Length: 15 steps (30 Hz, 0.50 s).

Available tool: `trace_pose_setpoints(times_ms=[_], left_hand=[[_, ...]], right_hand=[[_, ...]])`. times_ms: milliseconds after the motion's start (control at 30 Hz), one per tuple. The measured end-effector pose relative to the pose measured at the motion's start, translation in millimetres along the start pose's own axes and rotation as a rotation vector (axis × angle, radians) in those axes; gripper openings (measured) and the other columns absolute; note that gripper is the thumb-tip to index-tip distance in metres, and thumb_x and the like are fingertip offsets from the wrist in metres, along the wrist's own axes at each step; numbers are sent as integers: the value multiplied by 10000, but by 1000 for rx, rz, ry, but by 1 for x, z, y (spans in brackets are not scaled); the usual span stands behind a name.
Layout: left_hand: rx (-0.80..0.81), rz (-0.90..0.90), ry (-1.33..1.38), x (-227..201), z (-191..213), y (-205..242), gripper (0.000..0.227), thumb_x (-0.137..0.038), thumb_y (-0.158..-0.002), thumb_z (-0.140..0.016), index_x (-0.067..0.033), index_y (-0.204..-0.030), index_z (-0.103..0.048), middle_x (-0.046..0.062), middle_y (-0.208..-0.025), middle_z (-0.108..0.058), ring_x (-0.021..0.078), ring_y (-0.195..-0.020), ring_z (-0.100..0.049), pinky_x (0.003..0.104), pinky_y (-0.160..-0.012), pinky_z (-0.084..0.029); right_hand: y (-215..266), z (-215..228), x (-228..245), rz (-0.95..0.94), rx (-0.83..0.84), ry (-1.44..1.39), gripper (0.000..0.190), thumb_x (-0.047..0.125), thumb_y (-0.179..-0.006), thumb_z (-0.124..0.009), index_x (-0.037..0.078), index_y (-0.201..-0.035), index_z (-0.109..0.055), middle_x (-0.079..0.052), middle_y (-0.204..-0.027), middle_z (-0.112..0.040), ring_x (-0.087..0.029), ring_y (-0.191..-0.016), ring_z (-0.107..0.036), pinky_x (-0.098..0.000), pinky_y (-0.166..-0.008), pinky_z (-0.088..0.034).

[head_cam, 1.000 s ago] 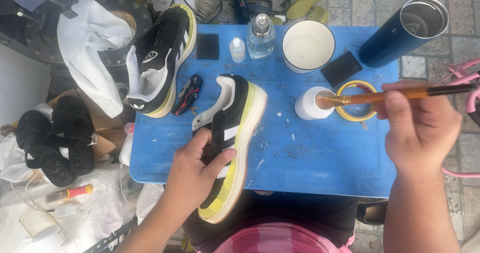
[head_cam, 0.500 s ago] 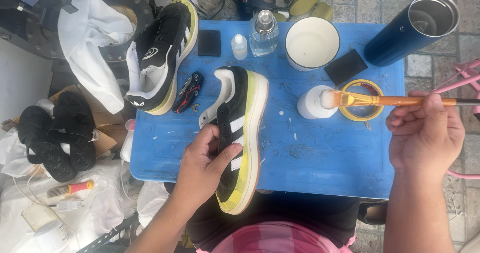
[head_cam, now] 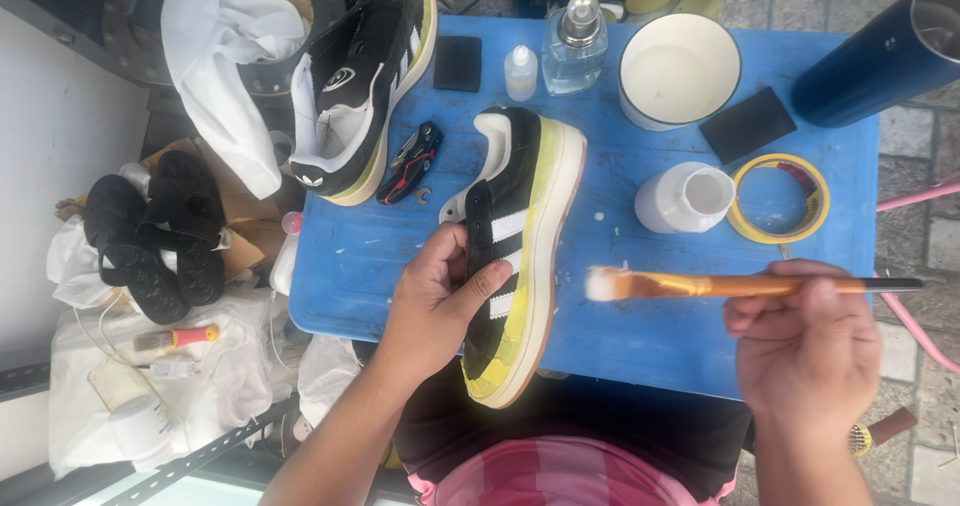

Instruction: The person paints the sole of a black and white sneaker with a white substance using a brush. They repeatedly dip the brush into a container and apply the paint to the midsole area, rotating the shoe to cover different sections.

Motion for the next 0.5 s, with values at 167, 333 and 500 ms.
trace_pose_setpoints(times_ms=[167, 333, 500], left_hand=[[5, 2, -8, 0, 0, 1, 228, -112, -966, -702, -15, -1149, -606, 46, -970, -761, 35, -862, -649, 229, -751, -542], [1, 34, -62, -1, 0, -1, 213, -111, -960, -710, -13, -1124, -616, 54, -955, -774, 44, -832, -660, 238, -732, -548], [12, 11, -32, -3, 2, -2, 225, -109, -961, -707, -10, -1142, -617, 60, -991, -770, 48, -861, -668, 245, -758, -557]], right_hand=[[10, -25, -21, -88, 42, -24, 268, 146, -1199, -513, -104, -1222, -605, -232, -909, -678, -281, -817, -664, -379, -772, -540], [13, -33, -23, 19, 114, 112, 230, 94, -1163, -478, -105, -1235, -569, -245, -1014, -673, -294, -872, -679, -406, -850, -565], [23, -27, -11, 181, 273, 194, 248, 113, -1116, -532, -100, -1234, -579, -254, -1022, -677, -297, -883, -702, -403, -855, -593]])
Point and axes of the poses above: each hand's wrist, its own y-axis away from the middle knuckle, its own z-axis out of the back of the hand, x = y × z, the point moved 2 cm from there along -y, towards the middle knuckle
